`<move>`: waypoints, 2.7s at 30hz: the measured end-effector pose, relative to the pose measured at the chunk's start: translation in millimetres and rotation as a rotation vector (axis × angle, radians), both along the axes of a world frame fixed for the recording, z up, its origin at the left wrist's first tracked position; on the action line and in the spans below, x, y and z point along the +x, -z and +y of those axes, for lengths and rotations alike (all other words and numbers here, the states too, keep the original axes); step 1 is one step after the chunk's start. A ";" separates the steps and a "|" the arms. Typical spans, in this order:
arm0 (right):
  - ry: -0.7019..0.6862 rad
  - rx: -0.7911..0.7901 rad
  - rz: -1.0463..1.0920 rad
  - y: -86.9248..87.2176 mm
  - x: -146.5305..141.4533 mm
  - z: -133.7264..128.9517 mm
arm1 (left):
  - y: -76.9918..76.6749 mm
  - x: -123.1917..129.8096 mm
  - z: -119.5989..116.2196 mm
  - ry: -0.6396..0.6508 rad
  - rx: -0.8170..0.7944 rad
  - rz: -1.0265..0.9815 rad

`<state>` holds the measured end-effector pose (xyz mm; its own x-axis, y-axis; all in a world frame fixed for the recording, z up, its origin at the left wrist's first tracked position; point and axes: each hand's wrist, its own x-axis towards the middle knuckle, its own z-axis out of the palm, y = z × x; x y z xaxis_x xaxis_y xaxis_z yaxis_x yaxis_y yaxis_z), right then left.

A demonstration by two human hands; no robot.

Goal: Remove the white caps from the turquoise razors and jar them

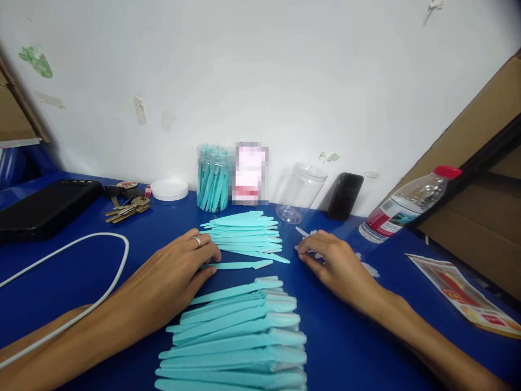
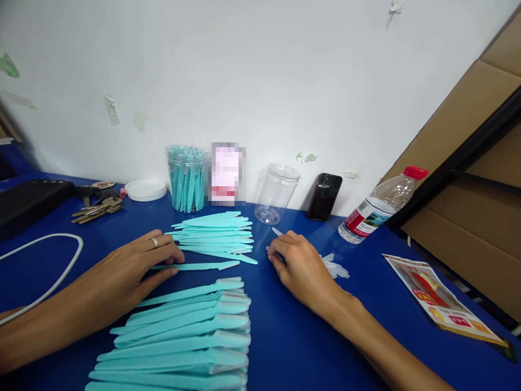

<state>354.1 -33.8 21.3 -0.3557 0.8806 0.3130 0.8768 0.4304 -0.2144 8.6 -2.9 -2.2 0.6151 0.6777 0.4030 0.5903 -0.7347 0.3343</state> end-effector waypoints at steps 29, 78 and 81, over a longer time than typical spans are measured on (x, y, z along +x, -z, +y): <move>0.009 0.066 0.440 -5.2 -28.3 -25.4 | -27.3 11.6 -24.6 -0.238 -0.420 -0.240; -0.300 0.405 0.358 -6.1 -40.3 -34.8 | -38.4 16.1 -39.1 -0.082 -0.362 -0.344; -0.328 0.416 0.349 -8.2 -41.7 -37.2 | -39.2 17.3 -39.1 -0.068 -0.454 -0.315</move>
